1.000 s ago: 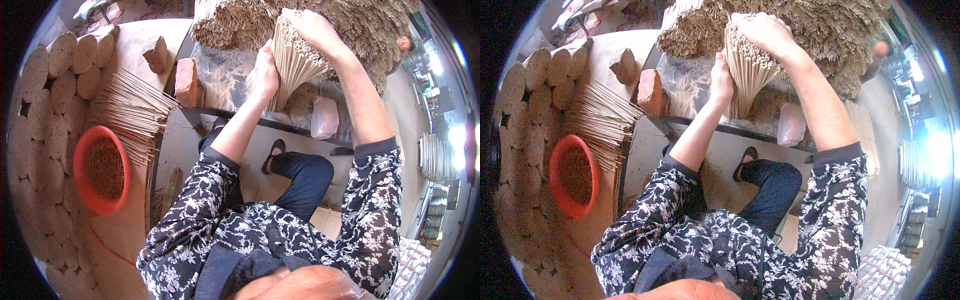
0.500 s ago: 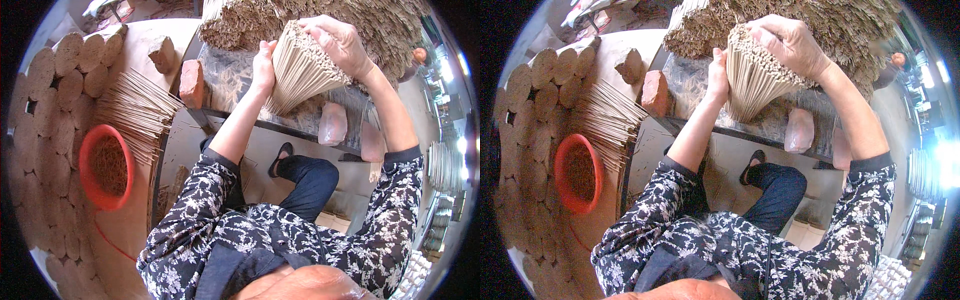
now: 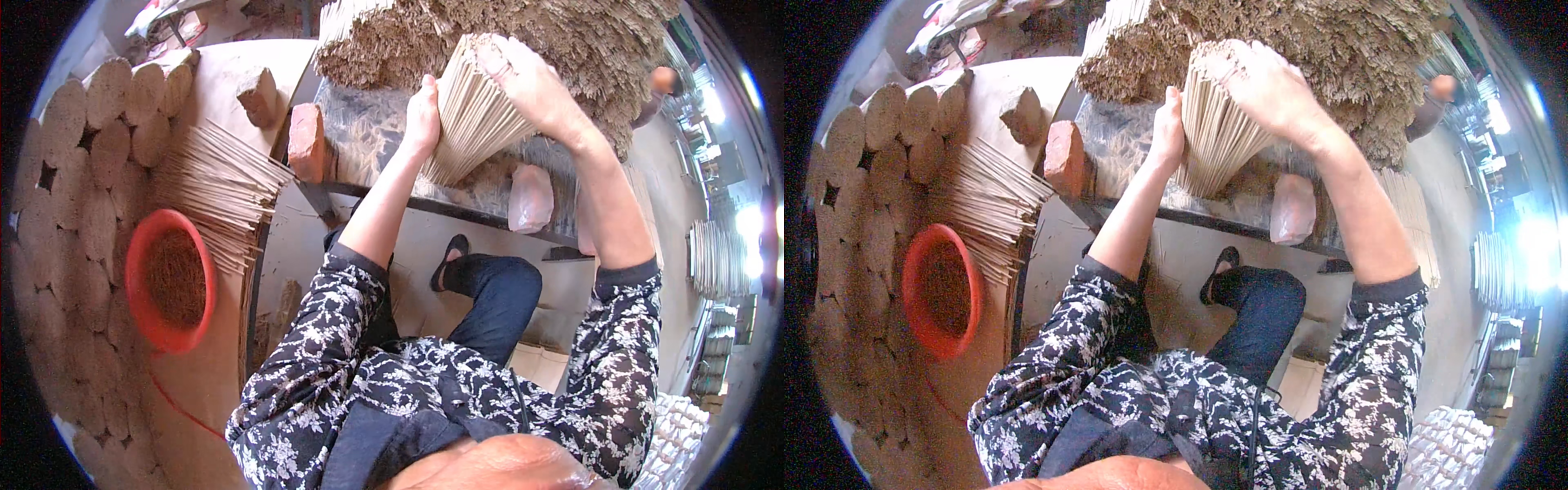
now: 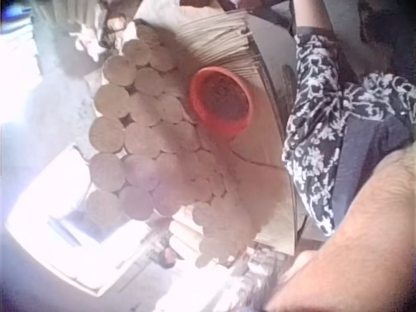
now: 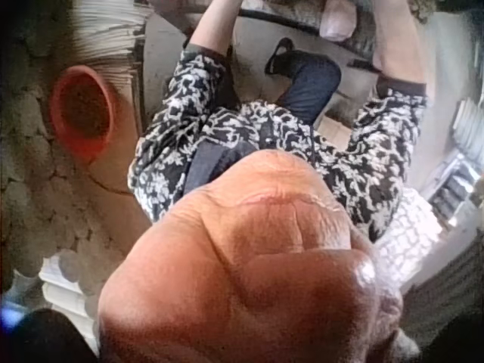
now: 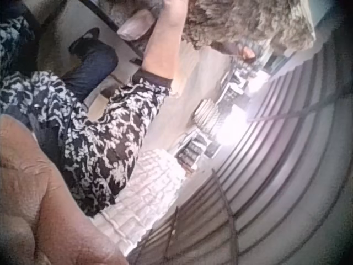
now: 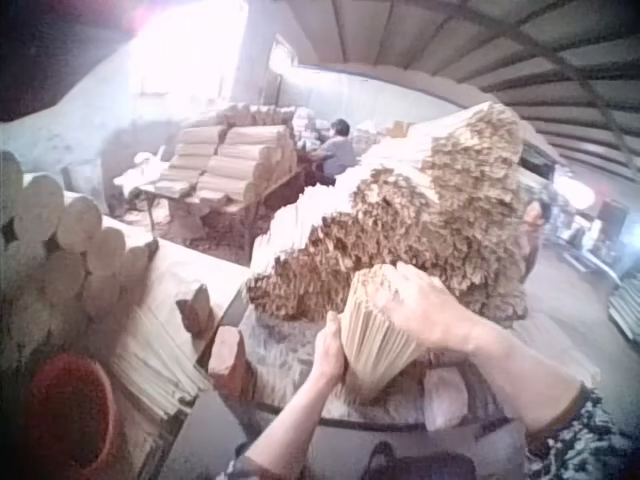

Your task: Bundling a set of bamboo or wooden sticks together and securing them with a rubber band on a workbench.

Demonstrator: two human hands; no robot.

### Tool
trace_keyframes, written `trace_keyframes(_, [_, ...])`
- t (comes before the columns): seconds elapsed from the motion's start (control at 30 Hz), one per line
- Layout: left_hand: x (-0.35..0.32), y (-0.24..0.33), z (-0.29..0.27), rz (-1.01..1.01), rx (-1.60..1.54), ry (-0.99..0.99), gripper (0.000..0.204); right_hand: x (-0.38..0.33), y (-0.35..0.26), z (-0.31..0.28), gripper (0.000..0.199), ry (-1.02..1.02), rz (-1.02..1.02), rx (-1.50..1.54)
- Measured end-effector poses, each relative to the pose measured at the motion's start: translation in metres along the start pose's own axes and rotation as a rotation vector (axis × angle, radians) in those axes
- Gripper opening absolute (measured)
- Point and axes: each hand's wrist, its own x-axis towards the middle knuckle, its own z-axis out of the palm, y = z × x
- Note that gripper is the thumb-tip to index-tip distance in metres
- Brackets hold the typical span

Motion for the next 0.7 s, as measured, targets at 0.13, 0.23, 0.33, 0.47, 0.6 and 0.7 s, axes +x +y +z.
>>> trace_keyframes(0.13, [0.012, 0.000, 0.002, 0.063, 0.041, -0.024, 0.061, 0.014, 0.040, -0.009, 0.052, 0.014, -0.352, 0.035])
trace_keyframes(0.23, [0.023, -0.010, -0.009, 0.107, 0.073, -0.033, 0.063, 0.021, 0.039, -0.021, 0.047, -0.004, -0.391, 0.137])
trace_keyframes(0.33, [0.025, -0.021, -0.004, 0.064, 0.064, -0.035, 0.068, 0.030, 0.039, -0.029, 0.051, -0.140, -0.332, 0.196])
trace_keyframes(0.47, [0.024, -0.024, -0.004, -0.062, 0.113, -0.007, 0.069, 0.018, 0.035, -0.028, 0.050, -0.087, -0.299, 0.339])
trace_keyframes(0.6, [0.027, -0.013, 0.002, -0.053, 0.110, -0.079, 0.072, 0.013, 0.083, -0.006, 0.047, 0.580, -0.632, 0.947])
trace_keyframes(0.7, [0.042, -0.013, -0.014, 0.015, 0.155, -0.082, 0.075, -0.040, 0.049, 0.005, 0.071, 0.940, -0.275, 0.661])
